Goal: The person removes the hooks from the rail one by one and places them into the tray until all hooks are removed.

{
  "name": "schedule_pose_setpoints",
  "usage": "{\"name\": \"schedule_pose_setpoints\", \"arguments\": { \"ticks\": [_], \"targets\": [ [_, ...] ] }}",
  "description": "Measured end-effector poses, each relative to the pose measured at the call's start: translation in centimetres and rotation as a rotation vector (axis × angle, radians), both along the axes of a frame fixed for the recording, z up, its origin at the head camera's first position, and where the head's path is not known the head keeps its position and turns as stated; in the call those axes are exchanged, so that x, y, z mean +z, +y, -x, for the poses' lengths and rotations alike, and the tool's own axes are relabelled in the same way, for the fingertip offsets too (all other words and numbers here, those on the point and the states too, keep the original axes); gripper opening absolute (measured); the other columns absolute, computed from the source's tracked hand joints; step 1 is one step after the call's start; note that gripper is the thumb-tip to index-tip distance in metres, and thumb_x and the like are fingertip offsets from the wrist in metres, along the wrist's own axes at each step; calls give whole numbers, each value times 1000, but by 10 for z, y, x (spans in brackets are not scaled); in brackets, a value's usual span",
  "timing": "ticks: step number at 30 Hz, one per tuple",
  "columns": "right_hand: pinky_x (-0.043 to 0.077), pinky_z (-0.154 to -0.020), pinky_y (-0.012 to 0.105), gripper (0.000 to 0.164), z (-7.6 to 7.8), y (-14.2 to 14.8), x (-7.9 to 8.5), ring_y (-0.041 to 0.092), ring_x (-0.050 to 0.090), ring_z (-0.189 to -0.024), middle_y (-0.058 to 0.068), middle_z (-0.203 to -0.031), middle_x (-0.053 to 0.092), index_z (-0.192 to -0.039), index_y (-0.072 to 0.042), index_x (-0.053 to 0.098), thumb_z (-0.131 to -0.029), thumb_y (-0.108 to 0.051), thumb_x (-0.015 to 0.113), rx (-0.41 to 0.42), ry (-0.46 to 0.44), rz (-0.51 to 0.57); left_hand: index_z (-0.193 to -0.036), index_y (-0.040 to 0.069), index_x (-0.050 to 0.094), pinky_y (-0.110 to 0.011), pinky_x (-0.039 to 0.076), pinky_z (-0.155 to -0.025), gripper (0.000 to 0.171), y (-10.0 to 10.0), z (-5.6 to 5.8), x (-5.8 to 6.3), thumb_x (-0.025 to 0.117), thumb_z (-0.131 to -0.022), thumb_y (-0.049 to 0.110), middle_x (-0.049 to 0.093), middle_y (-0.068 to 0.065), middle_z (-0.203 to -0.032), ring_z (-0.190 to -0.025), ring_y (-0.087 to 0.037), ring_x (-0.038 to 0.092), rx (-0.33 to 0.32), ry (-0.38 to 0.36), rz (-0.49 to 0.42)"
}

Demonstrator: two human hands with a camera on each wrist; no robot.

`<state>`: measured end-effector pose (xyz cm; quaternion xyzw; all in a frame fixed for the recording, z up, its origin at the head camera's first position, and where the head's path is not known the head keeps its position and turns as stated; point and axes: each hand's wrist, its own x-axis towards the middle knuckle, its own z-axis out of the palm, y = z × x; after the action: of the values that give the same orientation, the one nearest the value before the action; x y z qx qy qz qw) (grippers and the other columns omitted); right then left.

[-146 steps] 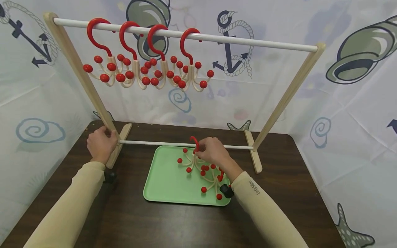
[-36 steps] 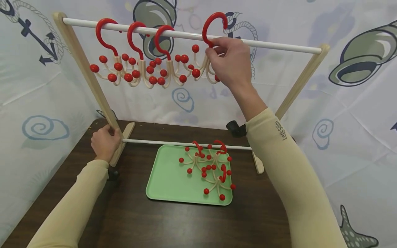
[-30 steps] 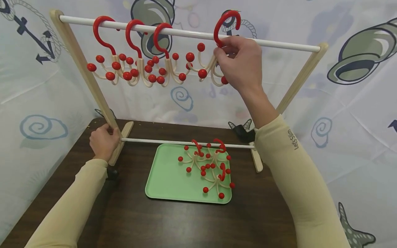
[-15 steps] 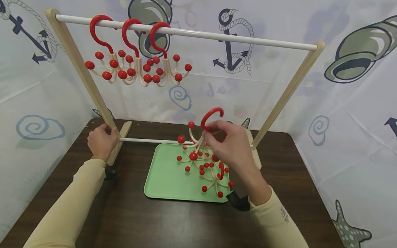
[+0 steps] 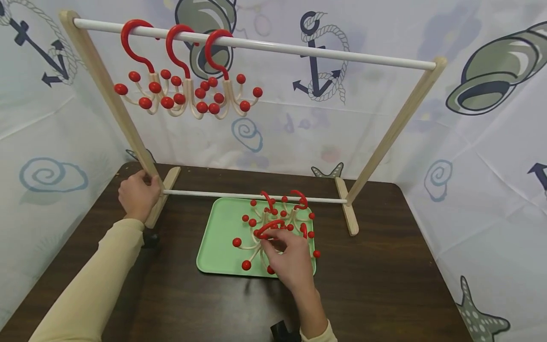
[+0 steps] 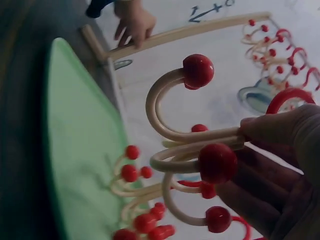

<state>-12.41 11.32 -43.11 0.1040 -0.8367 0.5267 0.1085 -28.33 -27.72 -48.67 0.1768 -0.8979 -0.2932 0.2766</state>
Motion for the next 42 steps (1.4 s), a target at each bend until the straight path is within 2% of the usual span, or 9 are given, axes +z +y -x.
{"name": "schedule_pose_setpoints", "arguments": {
  "ticks": [5,12,18,24,30,35,42],
  "targets": [
    [56,-66,33,13,2,-5,-25,9,70,-72,-7,-84,73,-90,-16,77,-80,-8,80,-31,69,14,-98,-1,68,-57,44,-62,29,0,0,0,55,-93,24,68,-21,-84,-73,-44,62,-11,-1,7],
    [56,-70,33,16,8,-11,-51,7,68,-78,-10,-84,71,-87,-17,77,-79,-4,80,-14,185,-30,-96,-1,69,-56,44,-61,29,-1,0,-2,56,-93,24,68,-21,-82,-72,-43,61,-8,16,4],
    [57,-68,35,17,14,-13,-64,10,69,-80,-7,-84,72,-86,-17,76,-78,-2,80,-7,279,-130,-96,-1,69,-54,44,-61,29,-1,-1,-2,56,-94,25,68,-20,-82,-72,-41,61,-14,10,1],
    [56,-67,33,17,17,-14,-70,10,69,-78,-5,-85,72,-84,-17,76,-77,-2,80,-57,278,-195,-98,-2,69,-55,45,-63,30,1,-3,1,55,-94,24,68,-21,-84,-73,-41,62,-18,1,-6],
    [56,-66,34,15,16,-13,-70,11,70,-79,-4,-86,73,-87,-15,77,-78,-4,80,-91,256,-229,-94,-1,68,-55,44,-61,28,1,-2,2,55,-93,24,67,-20,-81,-72,-42,61,-9,18,17],
    [56,-69,34,16,13,-11,-69,12,71,-81,-2,-92,73,-95,-12,76,-80,-7,79,-94,214,-234,-93,-1,68,-56,44,-62,28,2,-2,1,55,-93,24,67,-20,-80,-71,-43,61,-12,22,20],
    [55,-72,33,17,13,-10,-70,9,69,-82,-4,-92,73,-98,-13,75,-82,-10,79,-96,174,-284,-95,-2,68,-57,44,-62,28,1,0,-1,56,-93,24,67,-21,-80,-72,-44,61,-9,21,26]
  ]
}}
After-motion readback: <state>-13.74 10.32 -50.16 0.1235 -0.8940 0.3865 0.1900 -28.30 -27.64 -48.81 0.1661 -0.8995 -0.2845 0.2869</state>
